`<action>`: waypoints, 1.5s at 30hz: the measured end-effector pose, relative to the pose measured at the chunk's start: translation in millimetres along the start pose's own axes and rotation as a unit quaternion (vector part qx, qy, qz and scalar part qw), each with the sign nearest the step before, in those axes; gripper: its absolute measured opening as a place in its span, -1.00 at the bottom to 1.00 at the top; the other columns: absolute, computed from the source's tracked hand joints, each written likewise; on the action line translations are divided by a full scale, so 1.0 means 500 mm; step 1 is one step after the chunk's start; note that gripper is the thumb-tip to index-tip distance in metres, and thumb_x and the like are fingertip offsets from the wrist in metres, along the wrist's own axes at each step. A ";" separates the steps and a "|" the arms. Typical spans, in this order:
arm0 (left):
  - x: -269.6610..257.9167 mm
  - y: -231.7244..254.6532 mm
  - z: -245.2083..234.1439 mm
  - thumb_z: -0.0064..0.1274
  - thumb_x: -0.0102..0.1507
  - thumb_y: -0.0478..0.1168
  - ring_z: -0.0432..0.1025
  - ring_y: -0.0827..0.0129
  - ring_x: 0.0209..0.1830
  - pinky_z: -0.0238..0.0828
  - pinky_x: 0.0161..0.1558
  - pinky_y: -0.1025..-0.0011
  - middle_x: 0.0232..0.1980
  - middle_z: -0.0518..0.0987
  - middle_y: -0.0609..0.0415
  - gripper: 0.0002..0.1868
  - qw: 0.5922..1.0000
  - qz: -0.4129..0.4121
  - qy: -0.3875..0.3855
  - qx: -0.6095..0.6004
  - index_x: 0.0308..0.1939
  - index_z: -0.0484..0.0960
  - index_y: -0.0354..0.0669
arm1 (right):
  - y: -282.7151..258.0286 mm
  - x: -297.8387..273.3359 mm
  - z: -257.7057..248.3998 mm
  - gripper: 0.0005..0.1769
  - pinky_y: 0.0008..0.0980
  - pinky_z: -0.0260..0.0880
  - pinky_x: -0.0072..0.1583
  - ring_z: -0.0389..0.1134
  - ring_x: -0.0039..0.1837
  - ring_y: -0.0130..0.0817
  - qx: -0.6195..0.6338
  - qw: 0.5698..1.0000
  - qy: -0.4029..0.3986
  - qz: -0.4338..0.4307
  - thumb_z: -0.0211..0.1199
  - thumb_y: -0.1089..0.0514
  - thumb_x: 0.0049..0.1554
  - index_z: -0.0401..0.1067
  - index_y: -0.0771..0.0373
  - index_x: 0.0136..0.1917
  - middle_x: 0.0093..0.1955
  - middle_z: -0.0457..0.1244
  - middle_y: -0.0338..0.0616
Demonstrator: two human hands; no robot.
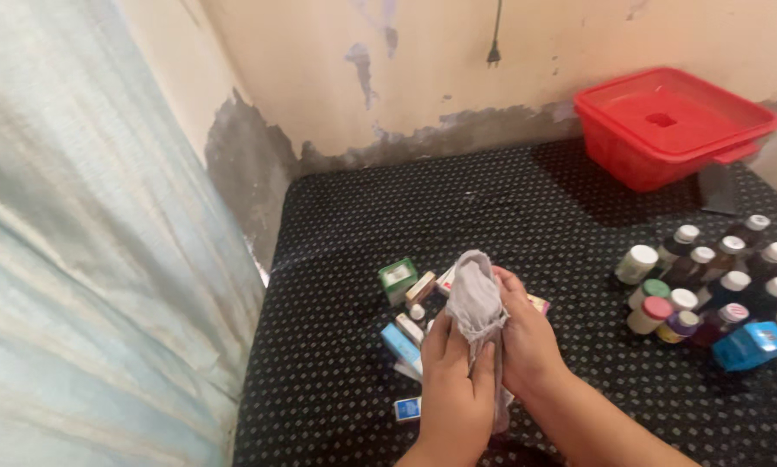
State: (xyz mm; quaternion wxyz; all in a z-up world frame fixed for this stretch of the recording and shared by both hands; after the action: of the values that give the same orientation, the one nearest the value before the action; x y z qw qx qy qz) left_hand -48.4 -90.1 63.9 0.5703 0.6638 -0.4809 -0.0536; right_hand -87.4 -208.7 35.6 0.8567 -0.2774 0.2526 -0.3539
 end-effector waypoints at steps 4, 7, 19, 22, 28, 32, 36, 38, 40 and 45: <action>0.034 0.003 0.042 -0.08 0.39 -0.15 0.40 -0.04 0.26 0.27 0.27 0.15 0.28 0.50 -0.24 -0.53 0.997 -0.051 0.030 -0.056 0.31 0.42 -0.36 | -0.052 -0.014 -0.007 -0.69 -0.35 0.37 0.15 0.32 0.10 -0.40 -0.046 0.996 -0.059 -0.051 -0.08 0.08 0.35 0.27 0.23 0.29 0.07 0.30 -0.18; 0.062 -0.022 0.080 -0.20 0.40 -0.07 0.55 0.18 0.14 0.42 0.18 0.30 0.14 0.64 -0.08 -0.55 0.966 -0.189 0.045 -0.172 0.26 0.45 -0.27 | -0.071 -0.042 -0.023 -0.68 -0.42 0.35 0.12 0.33 0.08 -0.45 -0.079 0.990 -0.109 -0.036 -0.14 0.09 0.33 0.27 0.21 0.27 0.04 0.30 -0.20; 0.060 0.055 0.249 0.01 0.35 -0.04 0.51 0.33 0.14 0.43 0.16 0.36 0.14 0.63 -0.03 -0.52 0.946 -0.170 -0.040 -0.274 0.24 0.44 -0.29 | -0.239 0.002 -0.133 -0.79 -0.52 0.31 0.08 0.26 0.05 -0.55 -0.202 0.956 -0.057 -0.206 0.14 0.20 0.26 0.32 0.24 0.17 0.00 0.25 -0.26; 0.068 0.050 0.269 0.11 0.28 -0.01 0.53 0.31 0.10 0.45 0.13 0.37 0.10 0.65 -0.04 -0.46 0.947 -0.189 -0.024 -0.258 0.20 0.45 -0.31 | -0.246 0.000 -0.167 -0.80 -0.53 0.31 0.06 0.26 0.03 -0.57 -0.166 0.966 -0.027 -0.197 0.14 0.17 0.27 0.36 0.24 0.16 0.00 0.27 -0.25; 0.067 -0.053 0.381 -0.05 0.31 0.22 0.51 0.36 0.05 0.44 0.08 0.38 0.10 0.64 0.00 -0.33 0.880 -0.303 -0.060 -0.359 0.24 0.56 -0.26 | -0.293 -0.030 -0.215 -0.72 -0.53 0.35 0.07 0.27 0.03 -0.52 -0.317 0.878 -0.081 -0.349 0.21 0.11 0.28 0.35 0.25 0.21 0.01 0.26 -0.25; 0.050 -0.111 0.460 -0.20 0.28 0.36 0.53 0.36 -0.04 0.46 -0.01 0.39 0.03 0.66 0.02 -0.24 0.833 -0.378 -0.120 -0.385 0.19 0.62 -0.19 | -0.352 -0.075 -0.229 -0.58 -0.36 0.35 0.17 0.34 0.14 -0.29 -0.502 0.698 -0.088 -0.503 0.36 0.08 0.10 0.36 0.26 0.17 0.13 0.28 -0.10; 0.052 -0.123 0.514 -0.37 0.35 0.40 0.56 0.40 -0.15 0.49 -0.10 0.46 -0.09 0.69 0.03 -0.21 0.900 -0.298 -0.185 -0.259 0.09 0.65 -0.20 | -0.388 -0.093 -0.248 -0.45 -0.27 0.34 0.14 0.33 0.09 -0.17 -0.560 0.617 -0.062 -0.549 0.52 0.05 -0.09 0.38 0.23 0.10 0.06 0.32 -0.09; 0.035 -0.118 0.539 -0.19 0.37 0.28 0.53 0.38 -0.20 0.48 -0.17 0.41 -0.12 0.67 0.00 -0.32 0.863 -0.351 -0.135 -0.338 0.08 0.67 -0.26 | -0.403 -0.095 -0.261 -0.50 -0.27 0.34 0.12 0.34 0.08 -0.17 -0.579 0.600 -0.050 -0.549 0.51 0.08 -0.08 0.40 0.21 0.08 0.04 0.33 -0.11; 0.024 -0.098 0.561 -0.10 0.39 0.19 0.52 0.37 -0.25 0.48 -0.22 0.39 -0.14 0.66 -0.01 -0.40 0.837 -0.378 -0.111 -0.379 0.08 0.67 -0.31 | -0.422 -0.096 -0.280 -0.58 -0.29 0.37 0.10 0.37 0.07 -0.19 -0.591 0.601 -0.043 -0.537 0.46 0.14 -0.05 0.42 0.21 0.06 0.03 0.35 -0.12; 0.019 -0.054 0.580 -0.07 0.35 0.05 0.55 0.30 -0.23 0.51 -0.19 0.33 -0.11 0.68 -0.04 -0.54 0.832 -0.470 -0.026 -0.295 0.10 0.60 -0.25 | -0.477 -0.059 -0.367 -0.66 -0.29 0.42 -0.07 0.41 -0.14 -0.21 -0.631 0.714 0.041 -0.301 0.39 0.09 0.04 0.47 0.20 0.07 -0.09 0.35 -0.14</action>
State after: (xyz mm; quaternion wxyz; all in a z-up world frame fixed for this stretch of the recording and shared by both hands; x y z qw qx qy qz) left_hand -207.4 -304.1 -53.1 0.6321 0.6086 -0.0872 -0.4716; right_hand -332.4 -383.3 66.5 0.3200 -0.7999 0.3555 -0.3624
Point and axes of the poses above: each hand's wrist, its own x-axis towards the middle knuckle, its own z-axis out of the palm, y = z × x, the point moved 5 cm from there along x, towards the middle knuckle
